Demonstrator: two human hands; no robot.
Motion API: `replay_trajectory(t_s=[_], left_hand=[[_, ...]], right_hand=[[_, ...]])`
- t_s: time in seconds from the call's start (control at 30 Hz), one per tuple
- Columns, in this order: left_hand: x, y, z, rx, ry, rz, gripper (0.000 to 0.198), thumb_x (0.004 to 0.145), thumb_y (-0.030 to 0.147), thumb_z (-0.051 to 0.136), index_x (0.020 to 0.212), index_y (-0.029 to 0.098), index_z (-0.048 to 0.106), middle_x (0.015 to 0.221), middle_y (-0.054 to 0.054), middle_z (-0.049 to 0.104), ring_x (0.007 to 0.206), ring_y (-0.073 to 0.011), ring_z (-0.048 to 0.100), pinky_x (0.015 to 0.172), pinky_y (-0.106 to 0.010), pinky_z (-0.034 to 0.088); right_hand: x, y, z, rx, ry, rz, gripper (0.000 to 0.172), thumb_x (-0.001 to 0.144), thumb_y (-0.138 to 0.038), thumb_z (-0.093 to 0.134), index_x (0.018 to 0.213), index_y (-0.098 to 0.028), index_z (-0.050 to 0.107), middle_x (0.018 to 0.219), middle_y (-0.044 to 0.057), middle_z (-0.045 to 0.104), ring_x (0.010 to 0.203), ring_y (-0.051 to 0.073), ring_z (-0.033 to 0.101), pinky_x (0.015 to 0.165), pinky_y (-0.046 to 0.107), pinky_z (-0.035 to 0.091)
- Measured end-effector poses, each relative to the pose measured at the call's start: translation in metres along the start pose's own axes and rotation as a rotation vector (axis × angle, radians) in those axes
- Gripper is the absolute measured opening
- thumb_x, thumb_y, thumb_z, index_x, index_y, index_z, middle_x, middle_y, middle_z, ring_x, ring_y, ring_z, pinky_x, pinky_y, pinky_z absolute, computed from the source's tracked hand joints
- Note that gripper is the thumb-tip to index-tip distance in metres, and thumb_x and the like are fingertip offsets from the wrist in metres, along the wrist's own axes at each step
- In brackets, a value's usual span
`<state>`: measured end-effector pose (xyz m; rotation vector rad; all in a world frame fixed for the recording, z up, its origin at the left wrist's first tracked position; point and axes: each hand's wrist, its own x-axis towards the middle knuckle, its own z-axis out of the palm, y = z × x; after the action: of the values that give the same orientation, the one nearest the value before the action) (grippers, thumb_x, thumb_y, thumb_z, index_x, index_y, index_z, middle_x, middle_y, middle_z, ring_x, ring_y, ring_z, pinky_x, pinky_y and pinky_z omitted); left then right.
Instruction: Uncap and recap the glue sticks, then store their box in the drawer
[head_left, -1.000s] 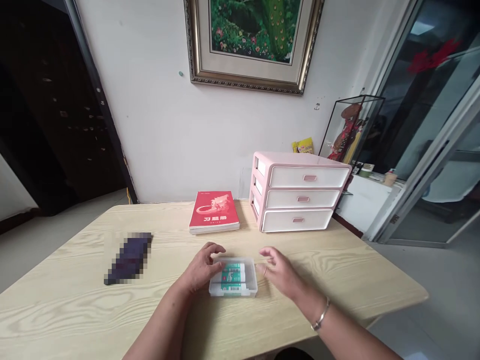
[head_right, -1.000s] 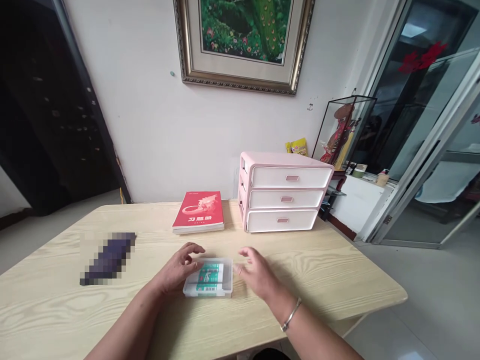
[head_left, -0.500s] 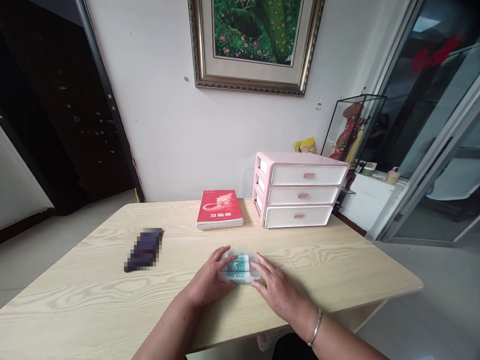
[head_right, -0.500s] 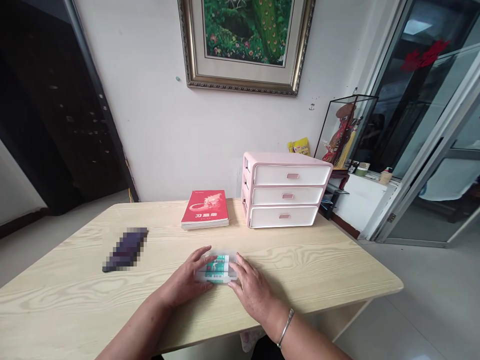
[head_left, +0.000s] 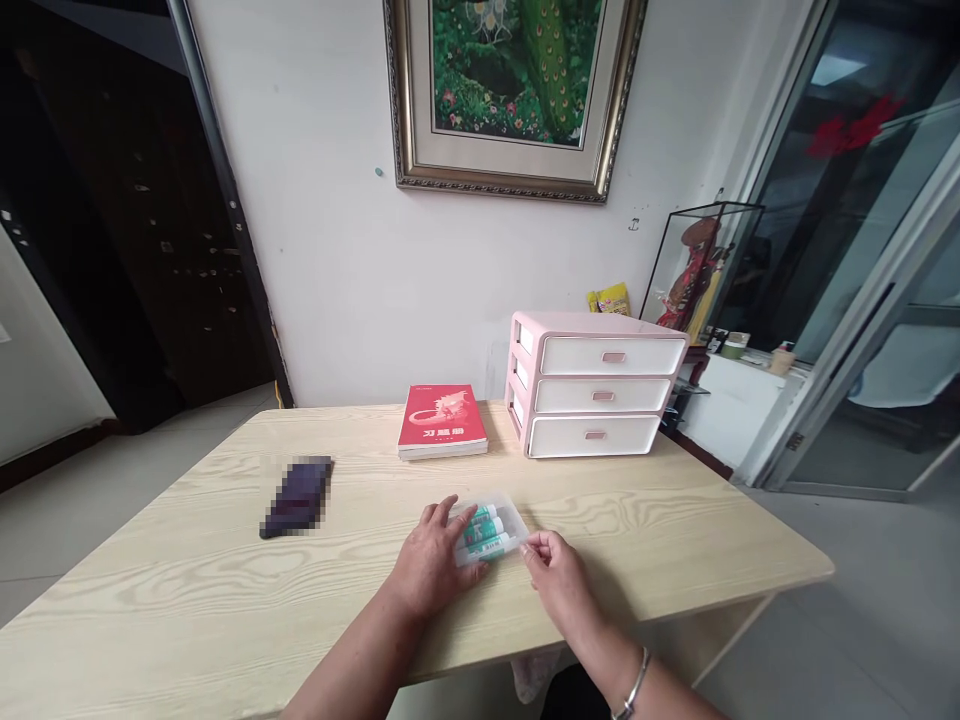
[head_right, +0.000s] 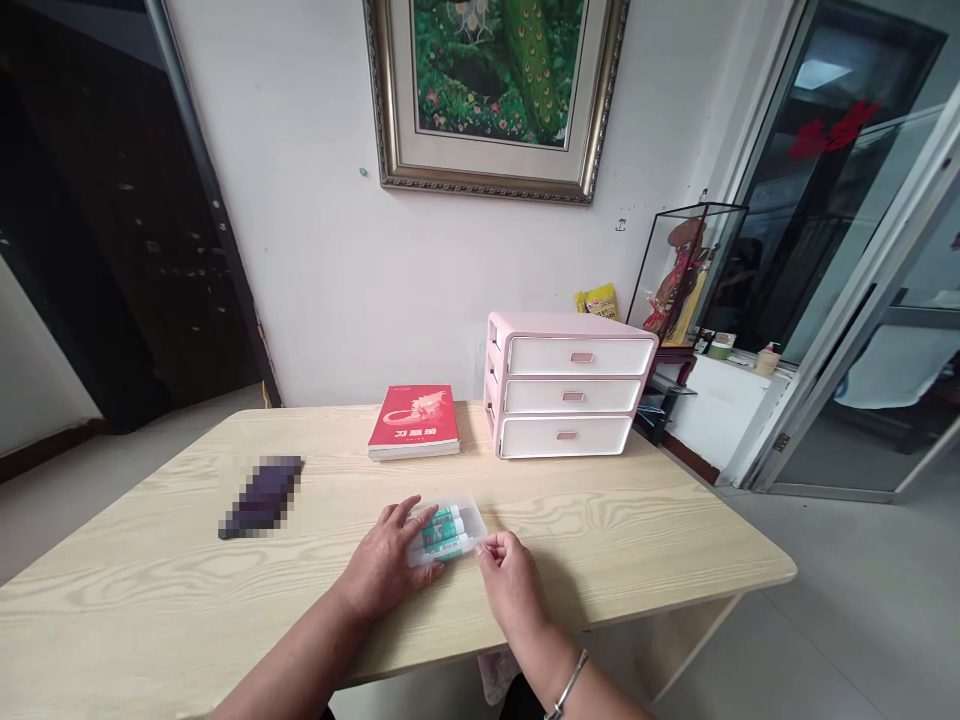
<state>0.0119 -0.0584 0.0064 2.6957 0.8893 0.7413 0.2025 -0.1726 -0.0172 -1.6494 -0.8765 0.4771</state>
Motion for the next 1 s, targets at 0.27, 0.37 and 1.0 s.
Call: replay_trajectory(t_s=[0.27,0.37,1.0], left_hand=[[0.001,0.003,0.004,-0.004,0.024,-0.012,0.07,0.076,0.049,0.068,0.139,0.024,0.052,0.133,-0.016,0.052,0.117,-0.0337,0.048,0.101,-0.045,0.042],[0.002,0.006,0.005,0.027,0.013,-0.018,0.07,0.074,0.048,0.07,0.138,0.024,0.053,0.132,-0.016,0.052,0.116,-0.0343,0.048,0.101,-0.046,0.042],[0.0,0.011,0.009,0.012,0.029,-0.017,0.074,0.07,0.048,0.074,0.138,0.026,0.054,0.133,-0.015,0.052,0.119,-0.0333,0.047,0.102,-0.046,0.042]], right_hand=[[0.008,-0.025,0.008,0.346,-0.168,0.555,0.026,0.073,-0.037,0.075,0.082,-0.018,0.061,0.062,-0.001,0.063,0.043,0.011,0.06,0.033,0.014,0.033],[0.009,-0.025,0.013,0.412,-0.142,0.602,0.026,0.075,-0.037,0.075,0.085,-0.018,0.061,0.064,0.0,0.065,0.046,0.011,0.062,0.036,0.015,0.038],[-0.01,-0.049,0.015,0.56,-0.154,0.644,0.022,0.098,-0.035,0.046,0.087,-0.017,0.052,0.067,0.001,0.062,0.058,0.014,0.068,0.042,0.019,0.044]])
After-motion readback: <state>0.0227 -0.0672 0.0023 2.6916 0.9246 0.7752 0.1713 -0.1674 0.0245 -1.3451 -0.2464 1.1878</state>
